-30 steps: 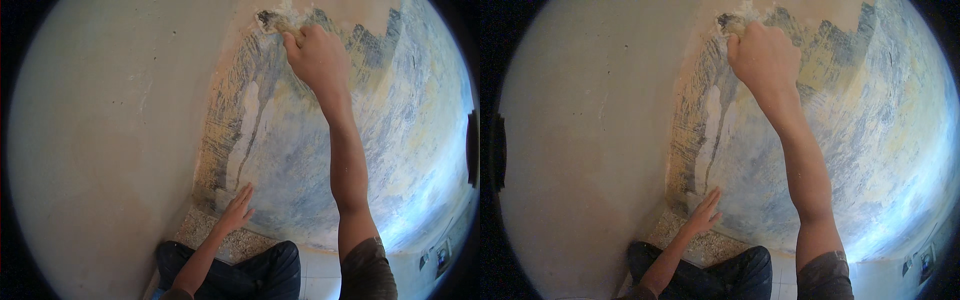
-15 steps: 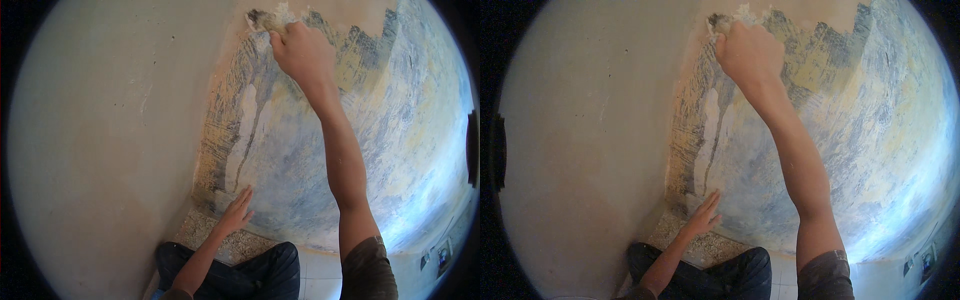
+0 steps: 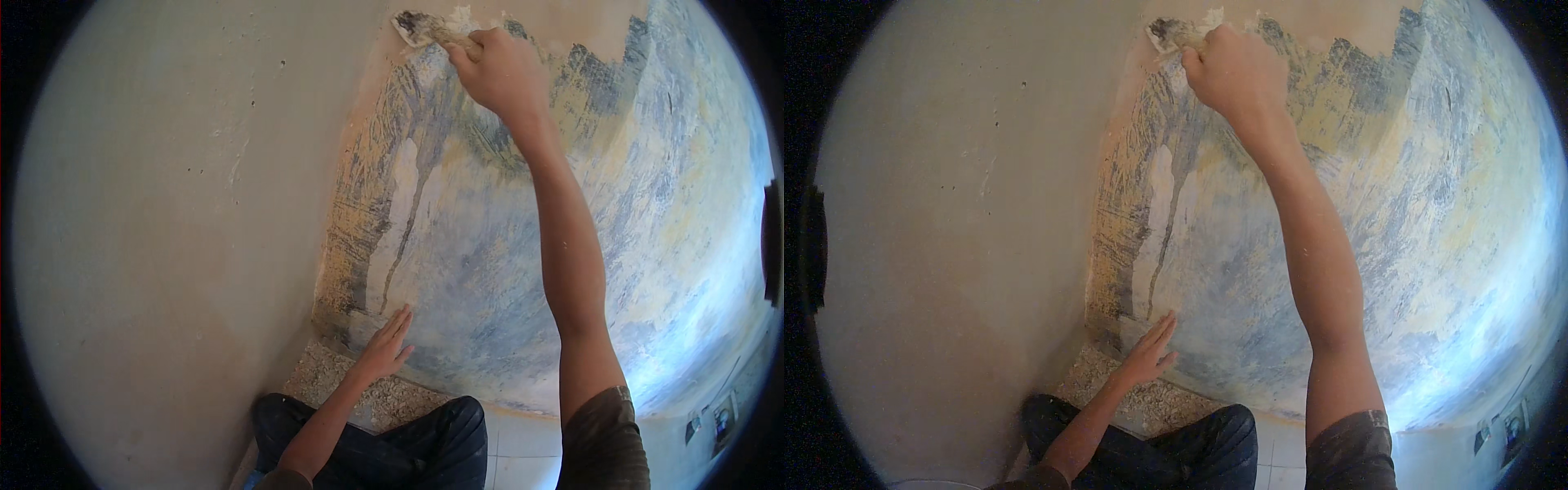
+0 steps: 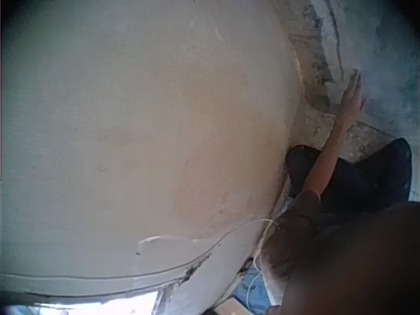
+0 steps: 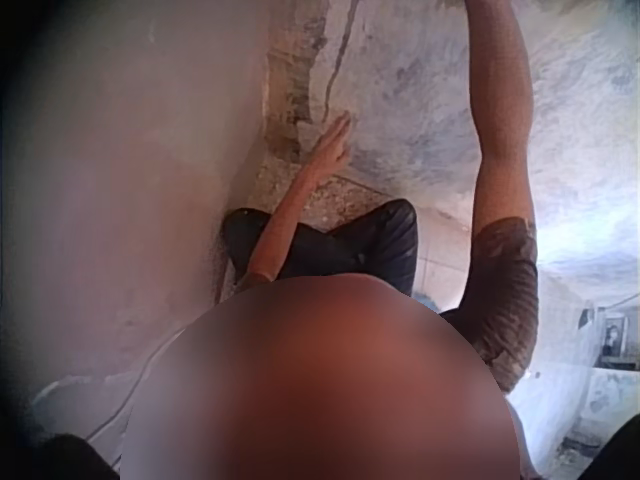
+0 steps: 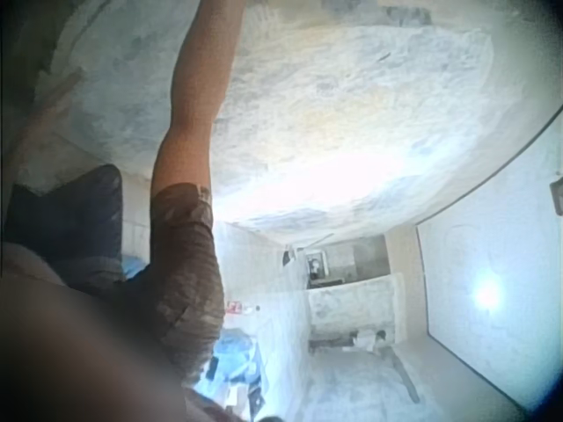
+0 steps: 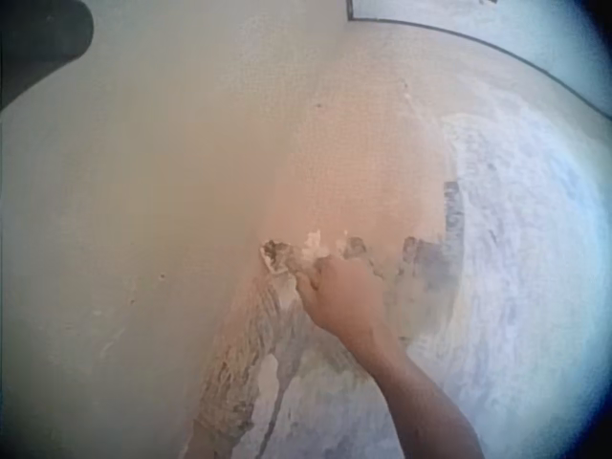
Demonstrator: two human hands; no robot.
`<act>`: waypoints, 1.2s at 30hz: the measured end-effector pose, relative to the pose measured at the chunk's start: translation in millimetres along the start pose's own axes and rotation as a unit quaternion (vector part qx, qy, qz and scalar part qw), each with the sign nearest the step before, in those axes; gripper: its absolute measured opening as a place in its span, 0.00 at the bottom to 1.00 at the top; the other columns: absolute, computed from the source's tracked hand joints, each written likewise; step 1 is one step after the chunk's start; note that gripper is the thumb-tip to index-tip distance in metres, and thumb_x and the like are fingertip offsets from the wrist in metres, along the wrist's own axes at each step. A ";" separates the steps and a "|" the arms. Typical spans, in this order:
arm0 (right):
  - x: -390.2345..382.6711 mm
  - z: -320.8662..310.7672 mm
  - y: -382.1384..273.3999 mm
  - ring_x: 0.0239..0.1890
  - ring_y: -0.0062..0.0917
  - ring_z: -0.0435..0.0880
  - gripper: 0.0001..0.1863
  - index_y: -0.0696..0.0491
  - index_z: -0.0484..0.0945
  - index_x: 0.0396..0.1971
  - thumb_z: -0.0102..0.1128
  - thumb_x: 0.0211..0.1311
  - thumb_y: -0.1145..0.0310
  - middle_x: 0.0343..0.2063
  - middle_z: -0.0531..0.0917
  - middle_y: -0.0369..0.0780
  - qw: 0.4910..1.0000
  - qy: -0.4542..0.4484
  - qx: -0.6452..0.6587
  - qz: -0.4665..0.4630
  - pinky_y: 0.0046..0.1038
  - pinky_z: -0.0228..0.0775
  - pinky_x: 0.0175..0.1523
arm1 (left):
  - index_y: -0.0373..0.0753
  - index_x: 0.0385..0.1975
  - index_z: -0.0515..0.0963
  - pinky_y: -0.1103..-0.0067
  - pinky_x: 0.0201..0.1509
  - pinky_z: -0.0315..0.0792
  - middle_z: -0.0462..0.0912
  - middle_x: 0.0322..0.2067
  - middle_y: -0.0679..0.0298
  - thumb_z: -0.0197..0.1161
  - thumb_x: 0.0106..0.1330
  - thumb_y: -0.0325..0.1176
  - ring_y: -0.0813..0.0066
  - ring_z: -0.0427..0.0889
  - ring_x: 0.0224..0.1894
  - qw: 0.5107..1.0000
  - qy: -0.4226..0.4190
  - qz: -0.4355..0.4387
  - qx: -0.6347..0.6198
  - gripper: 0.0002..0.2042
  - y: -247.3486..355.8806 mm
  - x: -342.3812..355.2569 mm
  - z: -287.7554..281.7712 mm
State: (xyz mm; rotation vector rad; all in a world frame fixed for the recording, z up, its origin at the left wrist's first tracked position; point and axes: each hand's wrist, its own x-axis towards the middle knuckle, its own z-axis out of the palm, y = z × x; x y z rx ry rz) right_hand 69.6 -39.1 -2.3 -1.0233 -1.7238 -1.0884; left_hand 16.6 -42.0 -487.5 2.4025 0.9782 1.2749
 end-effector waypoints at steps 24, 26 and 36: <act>12.4 -0.3 61.8 0.26 0.35 0.86 0.23 0.52 0.88 0.44 0.67 0.58 0.49 0.20 0.84 0.45 0.998 0.008 0.024 -0.063 0.35 0.76 0.34 | 0.34 0.75 0.47 0.62 0.77 0.55 0.44 0.77 0.56 0.57 0.73 0.37 0.55 0.47 0.78 0.999 -0.022 0.000 0.023 0.36 4.0 4.7 -0.8; 16.1 -9.0 46.8 0.32 0.38 0.87 0.23 0.50 0.88 0.43 0.66 0.57 0.48 0.27 0.86 0.45 0.998 -0.016 0.033 -0.051 0.38 0.78 0.41 | 0.34 0.75 0.48 0.62 0.77 0.55 0.45 0.77 0.55 0.57 0.73 0.37 0.55 0.47 0.78 0.999 -0.020 -0.010 0.023 0.36 3.5 -1.0 -2.2; 25.6 -18.8 32.1 0.25 0.34 0.86 0.20 0.51 0.89 0.42 0.66 0.58 0.51 0.20 0.84 0.43 0.997 -0.022 0.017 -0.077 0.34 0.76 0.35 | 0.34 0.75 0.48 0.62 0.77 0.54 0.45 0.77 0.54 0.58 0.72 0.36 0.52 0.48 0.77 1.000 -0.015 -0.002 0.009 0.36 4.4 -2.2 5.7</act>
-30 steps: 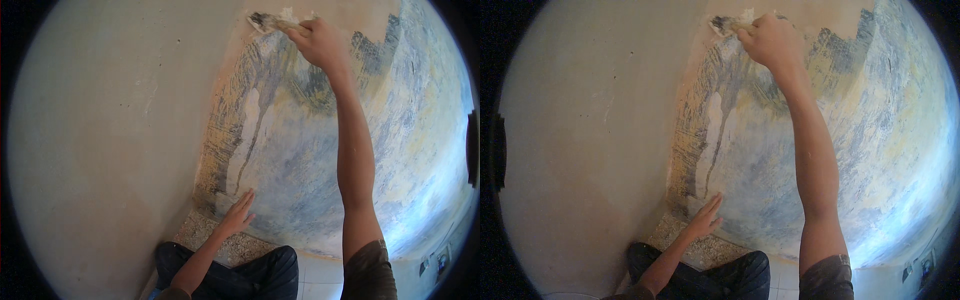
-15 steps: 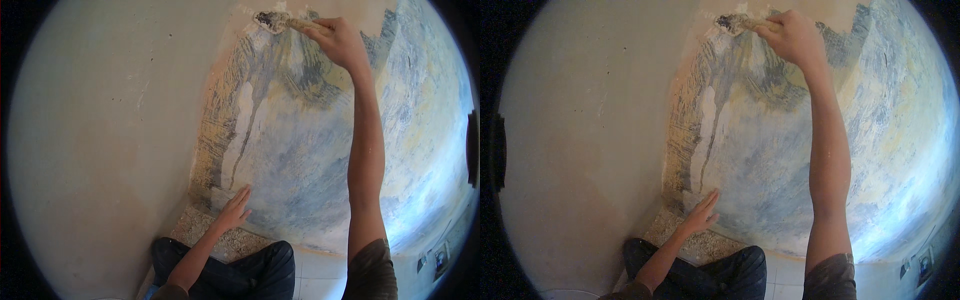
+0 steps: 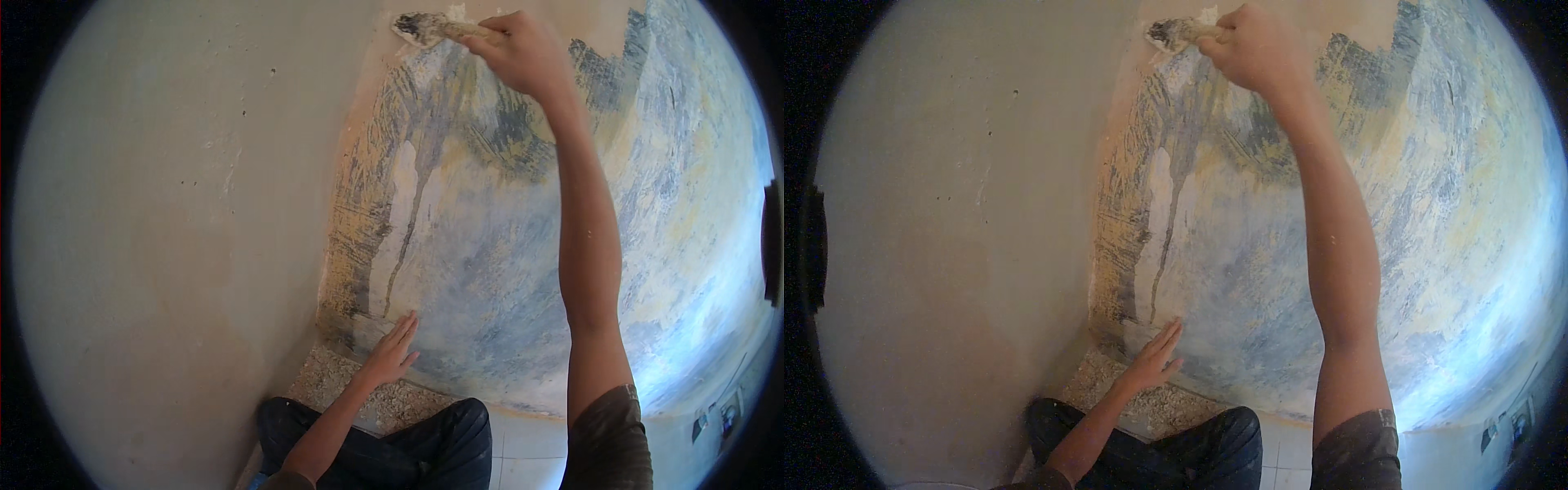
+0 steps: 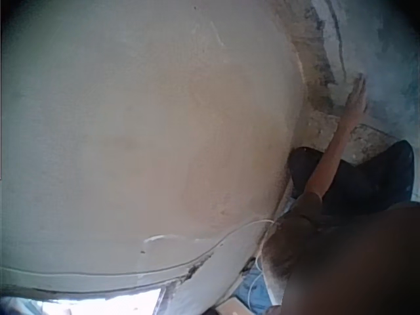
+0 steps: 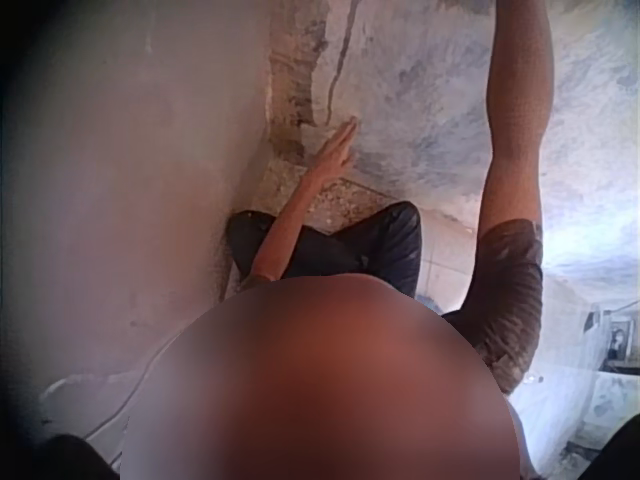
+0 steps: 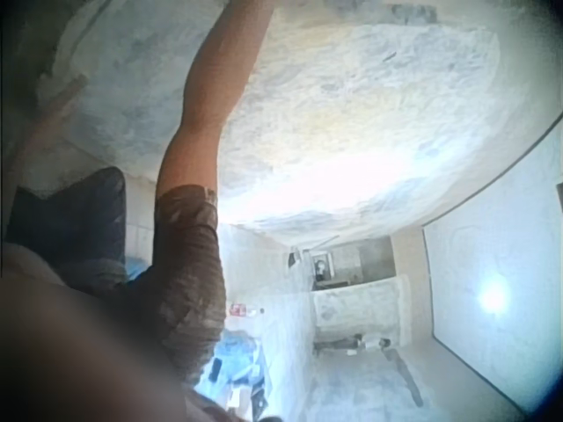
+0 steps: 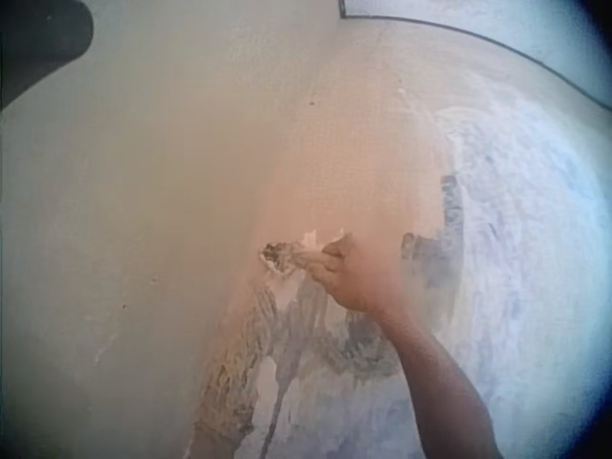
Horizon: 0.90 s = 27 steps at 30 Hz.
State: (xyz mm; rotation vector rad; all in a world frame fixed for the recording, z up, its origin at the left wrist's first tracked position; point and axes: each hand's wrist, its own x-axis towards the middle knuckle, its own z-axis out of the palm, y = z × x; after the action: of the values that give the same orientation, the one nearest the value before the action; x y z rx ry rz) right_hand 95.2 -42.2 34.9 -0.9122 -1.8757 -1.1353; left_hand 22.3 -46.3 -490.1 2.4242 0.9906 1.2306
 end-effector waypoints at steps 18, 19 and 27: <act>-2.4 -39.9 -36.1 0.29 0.36 0.88 0.16 0.55 0.89 0.36 0.64 0.60 0.58 0.27 0.88 0.48 0.985 -0.089 0.113 0.093 0.37 0.78 0.38 | 0.35 0.76 0.47 0.61 0.77 0.54 0.44 0.77 0.57 0.57 0.73 0.38 0.53 0.48 0.77 0.999 -0.018 -0.019 0.018 0.36 0.7 -1.6 -2.2; -0.5 -30.2 -29.1 0.29 0.36 0.88 0.16 0.55 0.89 0.36 0.64 0.60 0.58 0.27 0.88 0.48 0.986 -0.085 0.111 0.093 0.37 0.78 0.38 | 0.35 0.75 0.47 0.61 0.77 0.54 0.44 0.77 0.56 0.56 0.73 0.38 0.53 0.48 0.77 0.999 -0.028 -0.021 0.022 0.36 2.4 2.0 -3.5; 1.6 -6.5 1.6 0.30 0.39 0.88 0.19 0.57 0.88 0.38 0.66 0.57 0.56 0.27 0.87 0.51 0.984 -0.037 0.172 0.011 0.37 0.78 0.39 | 0.35 0.75 0.48 0.62 0.77 0.53 0.43 0.77 0.55 0.55 0.74 0.40 0.53 0.48 0.77 1.000 -0.014 -0.008 0.013 0.36 -2.6 -2.3 2.3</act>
State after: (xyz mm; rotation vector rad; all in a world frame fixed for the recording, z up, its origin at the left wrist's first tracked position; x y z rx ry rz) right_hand 97.3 -47.3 39.0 -0.7831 -2.0355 -0.7399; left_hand 22.0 -45.7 -494.2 2.4417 1.0229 1.1828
